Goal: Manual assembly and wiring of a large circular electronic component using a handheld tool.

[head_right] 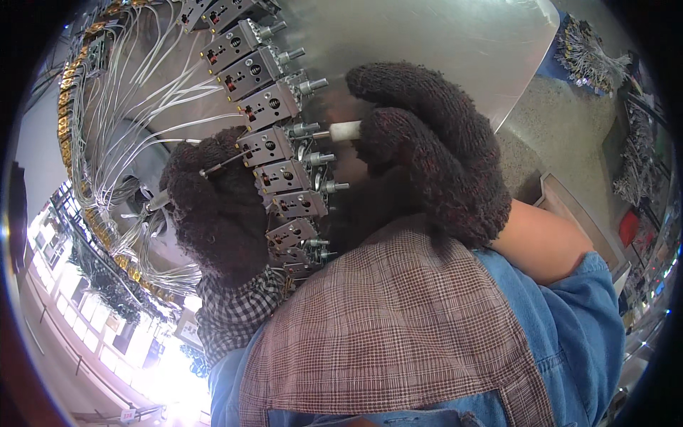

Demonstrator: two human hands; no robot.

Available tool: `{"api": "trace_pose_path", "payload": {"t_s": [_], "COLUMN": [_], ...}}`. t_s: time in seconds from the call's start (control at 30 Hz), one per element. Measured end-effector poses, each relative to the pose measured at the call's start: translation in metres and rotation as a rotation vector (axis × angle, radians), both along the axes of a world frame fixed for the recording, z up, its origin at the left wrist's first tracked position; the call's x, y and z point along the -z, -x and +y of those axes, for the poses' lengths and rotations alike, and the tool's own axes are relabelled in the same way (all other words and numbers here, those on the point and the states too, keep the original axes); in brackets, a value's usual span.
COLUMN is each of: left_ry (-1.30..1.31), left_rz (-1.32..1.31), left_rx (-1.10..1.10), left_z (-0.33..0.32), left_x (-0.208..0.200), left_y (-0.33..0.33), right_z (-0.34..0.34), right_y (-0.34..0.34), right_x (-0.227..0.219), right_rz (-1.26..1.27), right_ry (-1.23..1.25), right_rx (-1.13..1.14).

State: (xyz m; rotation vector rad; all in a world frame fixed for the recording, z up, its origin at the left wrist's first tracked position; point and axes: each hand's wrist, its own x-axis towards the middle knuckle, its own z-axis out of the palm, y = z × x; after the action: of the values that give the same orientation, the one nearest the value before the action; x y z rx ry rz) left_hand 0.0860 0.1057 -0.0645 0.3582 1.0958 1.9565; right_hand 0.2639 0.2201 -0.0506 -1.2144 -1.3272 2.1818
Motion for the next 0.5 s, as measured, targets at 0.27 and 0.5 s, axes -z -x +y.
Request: {"api": "trace_pose_path", "payload": {"t_s": [0.27,0.5], "left_ry": [0.035,0.088], "left_rz": [-0.059,-0.171], "left_rx": [-0.079,-0.158], "left_z": [-0.002,-0.004], "left_x": [-0.003,-0.002], "left_y": [0.001,-0.001], "right_z": [-0.005,-0.009], "right_y": [-0.003,-0.007], "right_x": [0.005,0.015], "right_rz": [0.032,0.093], "right_ry": [-0.067,-0.217], "right_rx": [-0.002,0.037]}}
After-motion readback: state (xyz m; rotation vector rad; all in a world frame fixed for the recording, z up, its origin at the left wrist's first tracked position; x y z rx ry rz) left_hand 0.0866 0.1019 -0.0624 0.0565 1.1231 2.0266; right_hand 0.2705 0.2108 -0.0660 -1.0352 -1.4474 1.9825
